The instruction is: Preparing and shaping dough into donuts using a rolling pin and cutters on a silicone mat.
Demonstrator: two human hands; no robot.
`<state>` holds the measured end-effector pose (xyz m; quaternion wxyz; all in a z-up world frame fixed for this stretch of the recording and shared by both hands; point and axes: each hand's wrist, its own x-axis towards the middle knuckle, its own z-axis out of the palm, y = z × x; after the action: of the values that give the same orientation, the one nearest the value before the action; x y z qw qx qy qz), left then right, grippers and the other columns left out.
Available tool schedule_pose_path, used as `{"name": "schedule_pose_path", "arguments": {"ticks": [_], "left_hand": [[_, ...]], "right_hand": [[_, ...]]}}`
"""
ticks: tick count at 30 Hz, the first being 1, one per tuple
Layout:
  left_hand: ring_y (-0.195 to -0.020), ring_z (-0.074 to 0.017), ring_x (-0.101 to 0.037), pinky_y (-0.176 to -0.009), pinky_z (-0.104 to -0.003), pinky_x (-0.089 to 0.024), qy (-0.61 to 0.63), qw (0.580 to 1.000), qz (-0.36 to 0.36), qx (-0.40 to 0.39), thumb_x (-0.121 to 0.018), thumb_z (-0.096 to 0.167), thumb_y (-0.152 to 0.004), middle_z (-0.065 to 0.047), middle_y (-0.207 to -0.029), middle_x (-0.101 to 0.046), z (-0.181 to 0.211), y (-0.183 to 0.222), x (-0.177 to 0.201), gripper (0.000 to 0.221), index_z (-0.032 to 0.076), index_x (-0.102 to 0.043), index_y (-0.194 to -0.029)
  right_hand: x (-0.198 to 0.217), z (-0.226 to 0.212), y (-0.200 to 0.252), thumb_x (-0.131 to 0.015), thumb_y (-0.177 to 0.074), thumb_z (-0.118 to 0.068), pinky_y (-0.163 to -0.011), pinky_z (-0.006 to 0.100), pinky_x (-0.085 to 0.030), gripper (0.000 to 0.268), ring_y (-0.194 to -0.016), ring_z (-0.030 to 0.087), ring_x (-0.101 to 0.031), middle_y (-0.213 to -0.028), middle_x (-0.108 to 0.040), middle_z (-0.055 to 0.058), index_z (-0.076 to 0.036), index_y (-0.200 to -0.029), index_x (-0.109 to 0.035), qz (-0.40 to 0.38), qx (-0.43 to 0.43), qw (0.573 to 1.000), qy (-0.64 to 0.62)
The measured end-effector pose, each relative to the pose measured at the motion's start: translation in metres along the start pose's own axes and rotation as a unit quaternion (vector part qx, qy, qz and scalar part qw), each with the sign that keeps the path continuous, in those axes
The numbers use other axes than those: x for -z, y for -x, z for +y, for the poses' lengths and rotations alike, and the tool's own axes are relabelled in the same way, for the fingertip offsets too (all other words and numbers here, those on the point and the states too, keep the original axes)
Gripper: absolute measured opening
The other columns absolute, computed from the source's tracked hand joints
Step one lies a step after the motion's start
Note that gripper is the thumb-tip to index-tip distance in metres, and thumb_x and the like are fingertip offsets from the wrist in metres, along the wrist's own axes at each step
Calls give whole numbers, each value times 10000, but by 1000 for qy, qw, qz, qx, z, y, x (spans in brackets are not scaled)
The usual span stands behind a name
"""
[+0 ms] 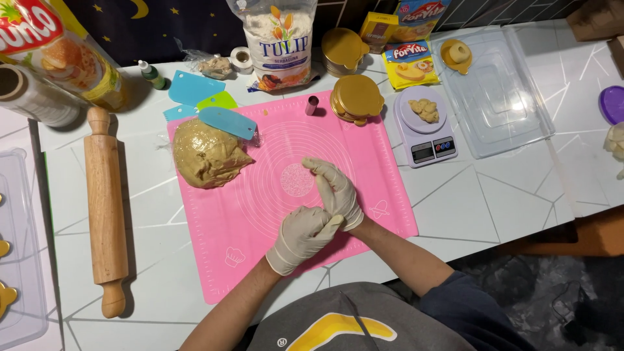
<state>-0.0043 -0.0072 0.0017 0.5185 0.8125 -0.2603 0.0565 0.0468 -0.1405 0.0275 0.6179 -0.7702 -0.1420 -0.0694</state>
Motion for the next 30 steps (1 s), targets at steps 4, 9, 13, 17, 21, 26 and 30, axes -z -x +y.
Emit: {"name": "schedule_pose_path", "arguments": {"ticks": [4, 9, 13, 17, 21, 26, 30], "left_hand": [[-681, -356, -653, -585, -438, -517, 108, 991, 39, 67, -689, 265, -899, -61, -649, -593, 22, -12, 15, 164, 206, -638, -755], [-600, -311, -612, -553, -341, -514, 120, 988, 79, 55, -704, 289, -944, -16, -605, -553, 14, -7, 12, 278, 223, -616, -689], [-682, -265, -714, -634, -329, -562, 152, 975, 133, 90, -801, 272, -881, -45, -720, -666, 25, -14, 18, 148, 172, -691, -875], [-695, -212, -688, -706, -310, -563, 203, 973, 106, 16, -795, 280, -875, 7, -742, -635, 13, -10, 13, 146, 157, -718, -872], [-721, -408, -652, -618, -512, -535, 83, 993, 45, -72, -770, 181, -902, -130, -739, -596, -9, -6, 0, 126, 91, -683, -885], [-722, -375, -624, -603, -507, -503, 16, 995, 23, -98, -716, 228, -914, -91, -734, -541, -10, -6, -4, 158, 128, -605, -864], [-705, -421, -601, -601, -492, -505, 70, 994, 22, -81, -664, 212, -968, -108, -694, -504, -4, -8, -4, 201, 109, -576, -819]], "right_hand": [[-1, 17, -1, -358, -956, -743, -1159, 403, -386, 941, -1313, 267, -578, -1359, -637, 221, -18, -1555, -374, -39, -54, 984, -167], [2, -20, -12, -524, -1003, -601, -1158, 365, -357, 837, -1332, 139, -511, -1472, -583, 120, -58, -1607, -324, -142, -81, 941, -297], [6, -45, -9, -450, -999, -541, -1198, 515, -262, 826, -1449, 341, -397, -1552, -436, 255, -29, -1619, -260, -163, -100, 964, -184], [-1, -8, 2, -635, -788, -691, -1174, 468, -331, 1136, -1412, 300, -421, -1556, -435, 228, -4, -1611, -259, -187, -88, 946, -249], [-10, 35, 12, -760, -712, -737, -1020, 487, -530, 1316, -1328, 299, -529, -1470, -477, 277, 11, -1611, -155, -177, -89, 882, -429], [-6, 38, 13, -722, -770, -503, -1050, 488, -469, 1028, -1289, 331, -589, -1355, -598, 287, 3, -1561, -304, -134, -71, 884, -442], [-12, 22, 24, -438, -1017, -444, -846, 460, -610, 659, -1121, 376, -694, -1178, -677, 330, 38, -1466, -456, -49, -151, 898, -410]]}}
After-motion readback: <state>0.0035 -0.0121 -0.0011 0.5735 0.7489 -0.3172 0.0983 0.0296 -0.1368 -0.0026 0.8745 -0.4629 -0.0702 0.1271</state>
